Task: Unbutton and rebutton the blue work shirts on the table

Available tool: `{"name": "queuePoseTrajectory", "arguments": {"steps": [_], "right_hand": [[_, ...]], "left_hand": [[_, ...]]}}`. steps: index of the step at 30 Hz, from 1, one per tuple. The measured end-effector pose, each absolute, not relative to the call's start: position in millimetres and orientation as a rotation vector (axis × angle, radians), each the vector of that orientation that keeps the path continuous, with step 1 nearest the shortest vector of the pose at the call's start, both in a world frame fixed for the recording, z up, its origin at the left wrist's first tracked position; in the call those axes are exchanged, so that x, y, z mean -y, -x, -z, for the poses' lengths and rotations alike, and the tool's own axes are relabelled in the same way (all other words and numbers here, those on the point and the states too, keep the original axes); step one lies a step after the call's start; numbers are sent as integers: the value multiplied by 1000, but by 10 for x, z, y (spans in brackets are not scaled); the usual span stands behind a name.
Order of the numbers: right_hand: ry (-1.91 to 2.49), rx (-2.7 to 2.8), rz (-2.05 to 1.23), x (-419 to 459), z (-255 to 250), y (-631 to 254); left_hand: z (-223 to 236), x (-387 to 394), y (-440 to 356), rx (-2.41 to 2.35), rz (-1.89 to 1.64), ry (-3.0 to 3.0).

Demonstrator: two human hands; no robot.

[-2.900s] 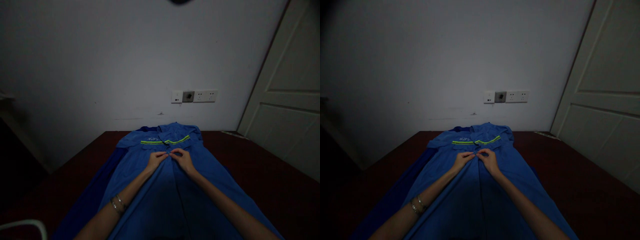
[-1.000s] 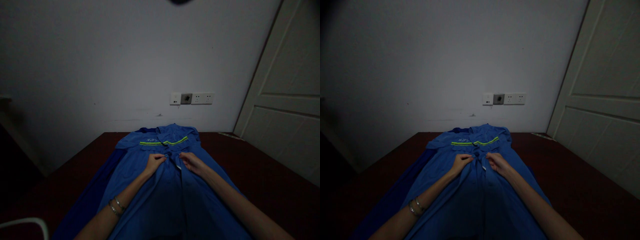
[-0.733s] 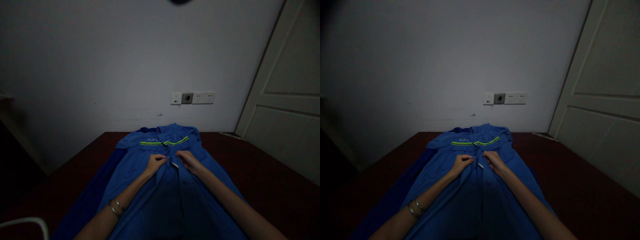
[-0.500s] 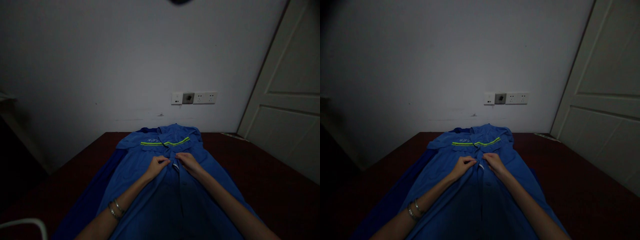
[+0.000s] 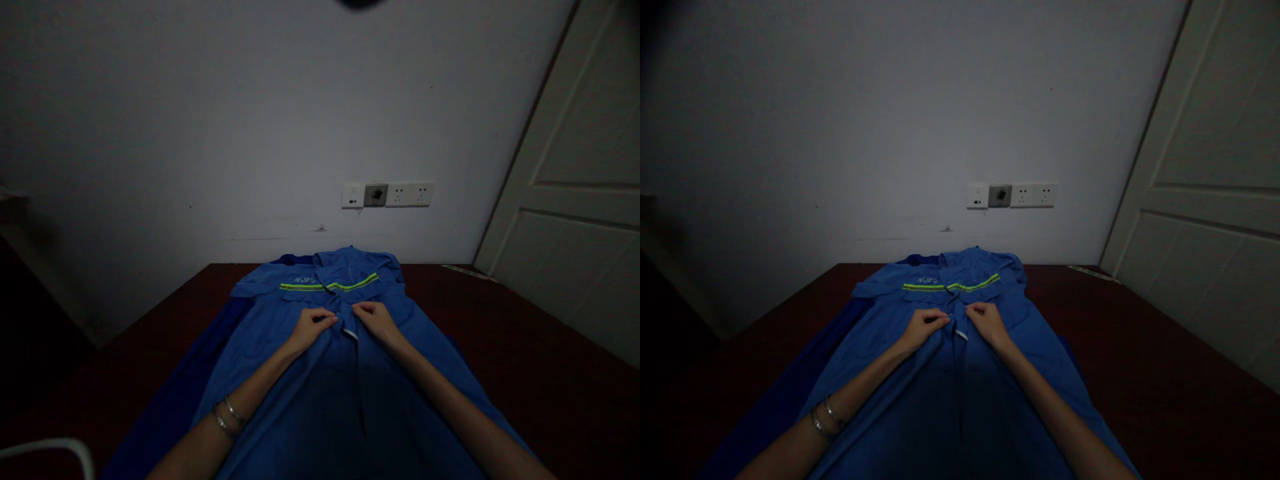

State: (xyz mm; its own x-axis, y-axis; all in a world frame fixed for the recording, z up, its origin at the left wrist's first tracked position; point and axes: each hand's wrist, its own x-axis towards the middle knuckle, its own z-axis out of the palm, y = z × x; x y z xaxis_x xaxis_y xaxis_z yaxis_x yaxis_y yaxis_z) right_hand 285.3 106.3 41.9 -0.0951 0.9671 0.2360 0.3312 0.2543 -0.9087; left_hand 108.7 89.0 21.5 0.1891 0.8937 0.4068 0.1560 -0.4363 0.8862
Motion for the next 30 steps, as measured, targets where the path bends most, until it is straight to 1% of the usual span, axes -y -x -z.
{"name": "queuePoseTrajectory", "arguments": {"steps": [9, 11, 15, 17, 20, 26, 30], "right_hand": [[1309, 1688, -769, -1143, -442, -2797], [1333, 1714, -659, -1118, -440, -2811], [1342, 1865, -248, -1040, -465, -2837], [1326, 1943, -156, -1003, -480, -2833], [1270, 1977, -219, -959, -492, -2801], [1148, 1809, -703, -932, -467, -2754], [1100, 1711, -856, -966, -440, -2770]], "left_hand": [[-287, -913, -1021, -981, -1174, -1870], [-291, -905, -1025, -981, -1148, -1893], [-281, -885, -1064, -980, -1133, -1947], [-276, -877, -1090, -999, -1161, -1947], [-274, -862, -1125, -1028, -1194, -1900], [-279, -833, -1171, -1080, -1234, -1790], [-263, -842, -1176, -1101, -1232, -1766]]}}
